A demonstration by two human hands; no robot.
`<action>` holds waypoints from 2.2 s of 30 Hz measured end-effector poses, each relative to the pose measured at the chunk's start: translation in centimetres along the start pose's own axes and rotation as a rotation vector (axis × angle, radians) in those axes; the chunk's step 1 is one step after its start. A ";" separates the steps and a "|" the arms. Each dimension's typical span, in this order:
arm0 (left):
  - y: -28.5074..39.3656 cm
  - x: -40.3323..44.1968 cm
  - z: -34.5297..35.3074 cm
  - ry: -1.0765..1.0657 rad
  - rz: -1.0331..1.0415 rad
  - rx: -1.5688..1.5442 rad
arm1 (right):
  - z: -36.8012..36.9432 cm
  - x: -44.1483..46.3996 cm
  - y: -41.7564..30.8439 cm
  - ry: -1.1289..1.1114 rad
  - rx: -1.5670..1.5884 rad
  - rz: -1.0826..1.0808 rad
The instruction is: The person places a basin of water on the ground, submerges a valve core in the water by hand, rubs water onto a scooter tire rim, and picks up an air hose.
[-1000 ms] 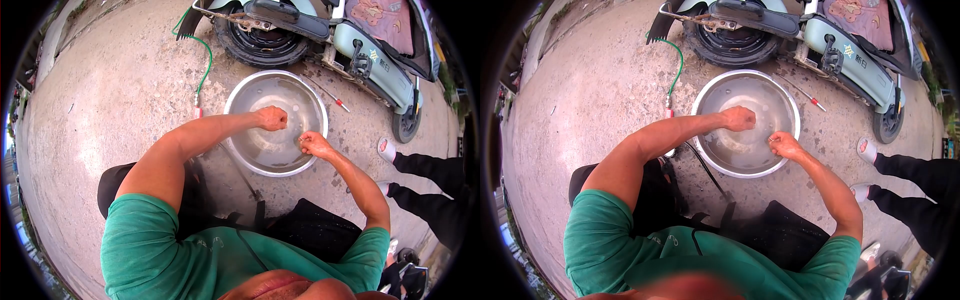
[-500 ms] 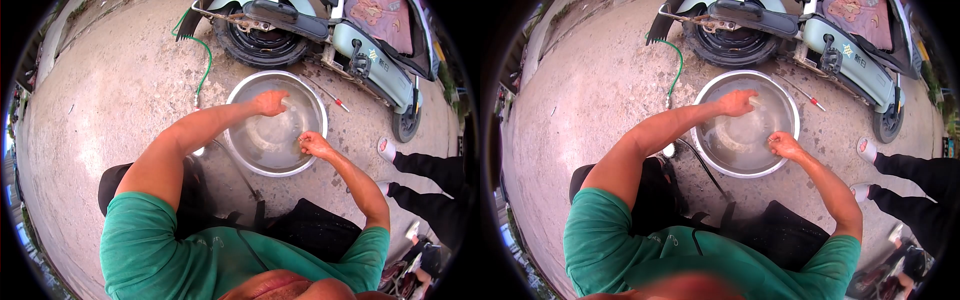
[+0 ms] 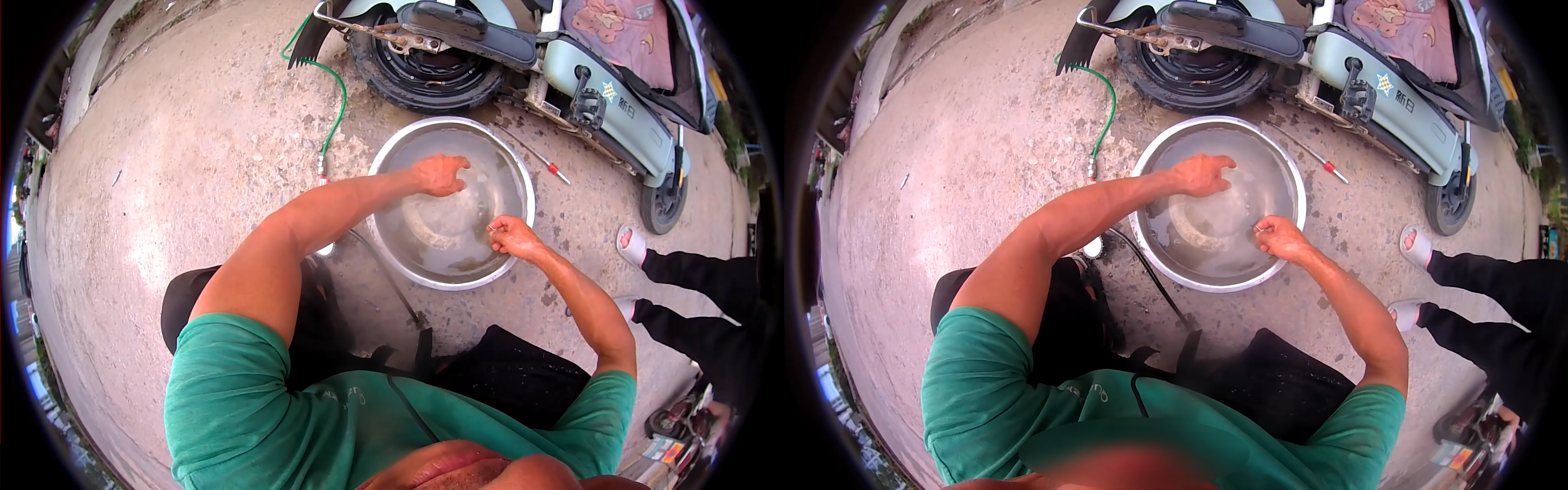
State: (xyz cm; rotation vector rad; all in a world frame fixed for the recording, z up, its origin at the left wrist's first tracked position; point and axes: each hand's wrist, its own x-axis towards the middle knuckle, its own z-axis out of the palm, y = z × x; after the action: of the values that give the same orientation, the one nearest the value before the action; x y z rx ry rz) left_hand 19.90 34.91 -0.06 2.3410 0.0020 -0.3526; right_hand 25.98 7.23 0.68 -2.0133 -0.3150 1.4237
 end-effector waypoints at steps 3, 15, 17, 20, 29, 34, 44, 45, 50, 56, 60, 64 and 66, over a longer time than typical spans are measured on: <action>-0.1 0.1 0.1 -0.003 -0.013 -0.011 | -0.1 0.0 0.1 0.002 -0.003 -0.002; -0.8 1.6 -3.5 0.207 -0.254 -0.035 | -0.2 0.4 0.5 -0.011 0.003 0.016; -0.7 1.7 -4.1 0.208 -0.304 -0.060 | -0.3 0.4 0.5 -0.013 0.004 0.015; -0.7 1.9 -5.6 0.277 -0.339 -0.086 | -0.2 0.3 0.4 -0.008 -0.014 0.011; -3.5 2.7 -9.0 0.419 -0.317 -0.020 | -0.2 0.1 0.3 -0.007 -0.022 0.000; -3.4 2.8 -9.9 0.444 -0.331 -0.043 | -0.2 0.1 0.3 -0.001 -0.023 -0.004; -4.7 3.1 -11.0 0.381 -0.261 0.022 | -0.1 -0.1 0.1 -0.001 -0.010 -0.007; -4.8 3.1 -11.2 0.325 -0.245 0.053 | -0.1 -0.1 0.2 -0.003 -0.009 -0.007; -6.4 3.9 -12.9 0.392 -0.186 0.032 | -0.2 0.0 0.4 0.004 -0.011 -0.024; -4.2 0.6 -18.2 -0.055 -0.071 0.152 | 0.4 0.5 0.9 0.036 -0.174 -0.063; -3.2 -3.9 -23.7 -0.009 0.008 0.411 | 1.7 0.2 -0.4 0.117 -0.583 -0.234; -2.4 -10.6 -24.0 0.014 -0.082 0.461 | 3.2 2.2 0.9 0.069 -0.870 -0.227; -4.1 -13.9 -21.9 -0.008 -0.154 0.393 | 4.2 1.8 -1.0 0.010 -0.898 -0.183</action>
State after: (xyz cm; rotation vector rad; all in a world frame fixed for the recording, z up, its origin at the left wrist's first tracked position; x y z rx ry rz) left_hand 11.67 54.42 15.47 2.7364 0.1199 -0.4729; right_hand 23.03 10.45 -0.92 -2.5656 -1.2800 1.2591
